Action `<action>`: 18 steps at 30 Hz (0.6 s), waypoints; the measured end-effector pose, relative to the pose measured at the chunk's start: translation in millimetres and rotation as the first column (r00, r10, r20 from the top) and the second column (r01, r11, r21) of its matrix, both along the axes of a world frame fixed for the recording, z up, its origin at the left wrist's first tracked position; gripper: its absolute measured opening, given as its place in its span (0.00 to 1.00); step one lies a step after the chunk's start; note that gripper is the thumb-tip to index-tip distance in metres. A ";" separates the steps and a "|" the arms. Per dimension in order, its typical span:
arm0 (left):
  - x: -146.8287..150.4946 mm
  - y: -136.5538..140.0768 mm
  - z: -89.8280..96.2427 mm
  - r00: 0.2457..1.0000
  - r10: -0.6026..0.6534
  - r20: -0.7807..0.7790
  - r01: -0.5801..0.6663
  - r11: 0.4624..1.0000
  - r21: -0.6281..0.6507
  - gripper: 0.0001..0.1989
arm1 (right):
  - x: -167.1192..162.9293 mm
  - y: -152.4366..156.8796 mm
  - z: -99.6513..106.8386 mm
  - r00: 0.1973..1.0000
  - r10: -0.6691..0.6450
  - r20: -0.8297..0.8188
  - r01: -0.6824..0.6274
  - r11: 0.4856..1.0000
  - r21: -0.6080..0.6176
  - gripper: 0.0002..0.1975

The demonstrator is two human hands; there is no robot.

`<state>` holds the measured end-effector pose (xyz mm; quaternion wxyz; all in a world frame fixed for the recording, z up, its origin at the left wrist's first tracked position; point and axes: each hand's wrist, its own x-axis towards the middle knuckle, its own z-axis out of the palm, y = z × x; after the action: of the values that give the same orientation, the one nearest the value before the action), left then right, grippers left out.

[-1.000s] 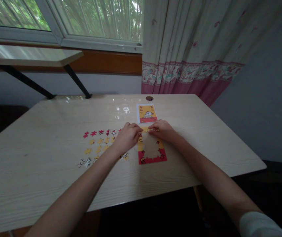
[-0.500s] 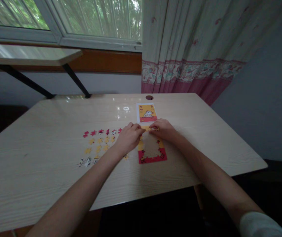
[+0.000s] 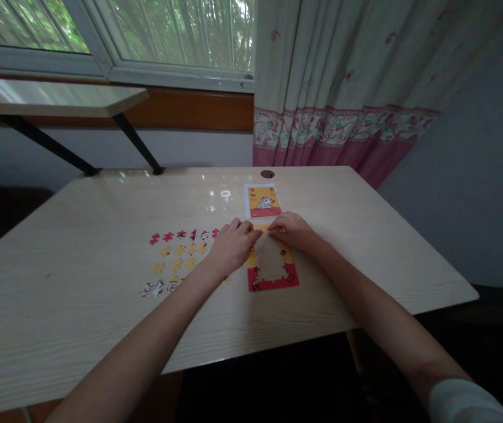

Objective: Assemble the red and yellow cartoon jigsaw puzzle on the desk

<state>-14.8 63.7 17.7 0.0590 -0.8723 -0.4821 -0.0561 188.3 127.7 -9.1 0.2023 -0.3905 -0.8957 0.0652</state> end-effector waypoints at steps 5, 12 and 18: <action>4.0 -2.2 4.8 0.998 -0.004 -0.064 0.005 1.000 0.027 0.14 | -4.4 -9.4 12.3 0.982 0.043 0.185 -0.059 0.995 0.082 0.08; 4.9 -2.5 6.0 0.997 -0.001 -0.077 0.003 0.999 0.032 0.14 | -6.2 -10.2 31.1 0.953 0.082 0.292 -0.084 0.996 -0.004 0.11; 3.4 0.9 5.1 1.000 0.008 -0.027 -0.008 1.000 -0.007 0.15 | 23.8 12.1 36.9 0.999 -0.020 0.047 0.028 0.984 -0.173 0.12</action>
<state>-11.4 64.7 22.8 0.0625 -0.8713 -0.4849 -0.0426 212.1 139.8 27.8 0.1480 -0.4190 -0.8861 0.1317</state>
